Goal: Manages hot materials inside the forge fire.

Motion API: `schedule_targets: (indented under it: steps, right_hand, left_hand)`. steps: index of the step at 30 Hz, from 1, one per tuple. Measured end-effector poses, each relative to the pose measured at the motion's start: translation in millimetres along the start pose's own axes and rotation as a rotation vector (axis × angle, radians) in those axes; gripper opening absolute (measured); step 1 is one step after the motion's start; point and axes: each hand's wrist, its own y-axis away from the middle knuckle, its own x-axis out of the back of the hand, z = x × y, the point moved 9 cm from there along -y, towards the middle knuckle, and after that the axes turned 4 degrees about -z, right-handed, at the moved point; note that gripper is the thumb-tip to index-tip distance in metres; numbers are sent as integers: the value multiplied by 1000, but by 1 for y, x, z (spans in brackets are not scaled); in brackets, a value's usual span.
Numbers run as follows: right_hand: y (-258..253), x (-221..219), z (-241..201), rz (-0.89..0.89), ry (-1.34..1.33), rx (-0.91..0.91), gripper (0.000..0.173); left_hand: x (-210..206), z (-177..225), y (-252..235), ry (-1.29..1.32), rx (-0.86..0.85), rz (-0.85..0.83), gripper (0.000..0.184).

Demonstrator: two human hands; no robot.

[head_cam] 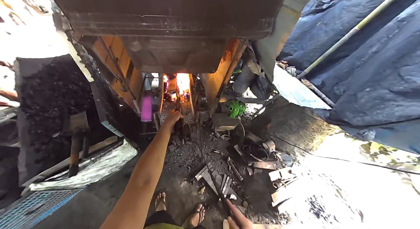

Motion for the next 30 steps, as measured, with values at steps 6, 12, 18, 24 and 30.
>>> schedule_targets:
  steps: [6, 12, 18, 24, 30]
  right_hand:
    - [-54, 4, -60, 71, 87, -40, 53]
    - [8, 18, -87, 113, 421, -34, 55]
    - [24, 20, -86, 197, 454, 18, 56]
    - [-17, 31, -92, 154, 451, -30, 57]
    - [-73, 41, -91, 98, 361, -15, 54]
  left_hand:
    - [12, -6, 12, 121, -23, -64, 27]
    - [-15, -44, -2, -134, -10, 1, 48]
    - [7, -46, 15, -164, 58, -50, 60]
    - [39, -47, 65, 87, 139, -67, 64]
    - [52, -24, 36, 42, 136, -81, 39]
